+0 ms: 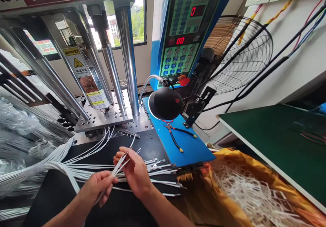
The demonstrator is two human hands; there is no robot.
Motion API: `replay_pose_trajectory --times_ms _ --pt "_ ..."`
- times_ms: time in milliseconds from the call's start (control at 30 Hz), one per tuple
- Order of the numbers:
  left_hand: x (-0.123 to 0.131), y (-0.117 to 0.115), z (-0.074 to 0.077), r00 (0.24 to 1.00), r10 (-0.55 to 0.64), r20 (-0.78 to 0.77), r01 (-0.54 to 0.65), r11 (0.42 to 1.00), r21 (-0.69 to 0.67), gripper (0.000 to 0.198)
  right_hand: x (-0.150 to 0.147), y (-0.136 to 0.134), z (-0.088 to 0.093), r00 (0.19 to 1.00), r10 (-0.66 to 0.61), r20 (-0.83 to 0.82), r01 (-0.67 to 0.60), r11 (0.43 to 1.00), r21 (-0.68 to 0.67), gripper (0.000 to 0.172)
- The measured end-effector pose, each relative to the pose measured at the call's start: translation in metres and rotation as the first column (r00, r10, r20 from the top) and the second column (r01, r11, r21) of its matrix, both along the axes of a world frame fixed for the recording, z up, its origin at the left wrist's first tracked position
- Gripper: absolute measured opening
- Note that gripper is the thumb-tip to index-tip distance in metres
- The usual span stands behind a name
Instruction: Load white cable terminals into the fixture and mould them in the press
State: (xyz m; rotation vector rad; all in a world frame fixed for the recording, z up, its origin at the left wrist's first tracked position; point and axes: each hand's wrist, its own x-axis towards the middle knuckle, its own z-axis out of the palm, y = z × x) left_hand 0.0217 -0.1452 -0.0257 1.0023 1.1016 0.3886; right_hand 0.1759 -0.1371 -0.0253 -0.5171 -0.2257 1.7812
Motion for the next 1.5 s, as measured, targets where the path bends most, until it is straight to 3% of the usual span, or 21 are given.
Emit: replay_pose_trajectory --times_ms 100,200,267,333,400,500,567,667,800,867,933,1000,1133,1200,1233,1267,1300,1367,1400,1433,1500 --pt "-0.008 -0.015 -0.012 0.989 0.150 0.016 -0.150 0.988 0.046 0.056 -0.004 0.006 0.000 0.998 0.026 -0.053 -0.025 0.999 0.020 0.029" --pt "-0.006 -0.019 -0.008 0.974 0.221 0.050 -0.224 0.971 0.081 0.051 -0.007 0.009 0.002 0.999 -0.047 0.001 0.047 0.997 0.056 0.028" --pt "-0.001 -0.015 -0.004 0.968 0.236 0.082 -0.243 0.966 0.088 0.047 -0.009 0.008 0.002 0.985 -0.078 0.157 0.064 0.994 0.087 0.028" --pt "0.005 -0.011 0.000 0.968 0.229 0.105 -0.239 0.966 0.103 0.045 -0.010 0.007 0.002 0.959 -0.021 0.283 -0.003 0.996 0.087 0.032" --pt "0.011 -0.007 0.001 0.972 0.202 0.123 -0.215 0.970 0.109 0.044 -0.008 0.008 -0.001 0.961 0.016 0.274 -0.029 0.999 0.044 0.039" --pt "0.015 -0.005 0.001 0.969 0.205 0.140 -0.219 0.971 0.094 0.043 -0.002 0.010 -0.007 0.964 -0.114 0.240 0.107 0.993 0.042 0.041" --pt "0.014 -0.005 0.002 0.963 0.233 0.134 -0.247 0.964 0.100 0.042 0.001 0.009 -0.011 0.937 -0.069 0.341 0.041 0.995 0.089 0.041" --pt "0.013 -0.004 0.004 0.957 0.260 0.127 -0.275 0.955 0.115 0.043 0.004 0.009 -0.016 0.876 0.113 0.469 -0.163 0.984 0.068 0.044" --pt "0.014 -0.003 0.003 0.963 0.245 0.112 -0.254 0.964 0.078 0.044 0.011 0.017 -0.013 0.815 -0.099 0.570 0.019 0.989 0.146 0.046" --pt "0.015 -0.003 0.001 0.969 0.227 0.092 -0.235 0.969 0.081 0.046 0.014 0.018 -0.011 0.671 -0.102 0.734 -0.123 0.961 0.246 0.044" --pt "0.017 -0.002 -0.002 0.973 0.215 0.087 -0.224 0.969 0.101 0.045 0.014 0.013 -0.010 0.458 -0.101 0.883 -0.348 0.894 0.283 0.041" --pt "0.018 -0.001 -0.005 0.972 0.217 0.087 -0.228 0.964 0.138 0.044 0.011 0.004 -0.010 0.293 -0.191 0.937 -0.440 0.843 0.309 0.040" --pt "0.017 0.000 -0.011 0.970 0.233 0.066 -0.242 0.938 0.247 0.044 0.009 -0.006 -0.013 0.168 -0.379 0.910 -0.487 0.771 0.411 0.040" --pt "0.016 -0.001 -0.012 0.972 0.231 0.053 -0.237 0.934 0.268 0.043 0.017 0.002 -0.014 0.130 -0.425 0.896 -0.531 0.733 0.424 0.037" --pt "0.016 -0.001 -0.012 0.970 0.240 0.041 -0.243 0.932 0.270 0.043 0.023 0.011 -0.014 0.071 -0.460 0.885 -0.537 0.731 0.422 0.036" --pt "0.016 -0.001 -0.012 0.966 0.257 0.028 -0.255 0.927 0.275 0.043 0.030 0.022 -0.013 -0.035 -0.496 0.868 -0.535 0.742 0.403 0.035" --pt "0.016 -0.001 -0.012 0.961 0.277 0.014 -0.269 0.920 0.285 0.043 0.038 0.034 -0.013 -0.195 -0.523 0.830 -0.531 0.768 0.359 0.036" --pt "0.016 -0.002 -0.011 0.951 0.310 -0.014 -0.289 0.901 0.324 0.043 0.052 0.058 -0.011 -0.550 -0.475 0.687 -0.528 0.835 0.155 0.042" --pt "0.015 -0.002 -0.011 0.949 0.315 -0.027 -0.287 0.893 0.347 0.044 0.058 0.068 -0.010 -0.652 -0.441 0.617 -0.531 0.846 0.045 0.043" --pt "0.015 -0.002 -0.010 0.948 0.315 -0.040 -0.280 0.888 0.366 0.043 0.061 0.077 -0.009 -0.708 -0.420 0.568 -0.537 0.843 -0.046 0.043" --pt "0.014 -0.001 -0.008 0.944 0.324 -0.067 -0.274 0.878 0.392 0.043 0.064 0.088 -0.006 -0.717 -0.420 0.556 -0.572 0.811 -0.126 0.038"
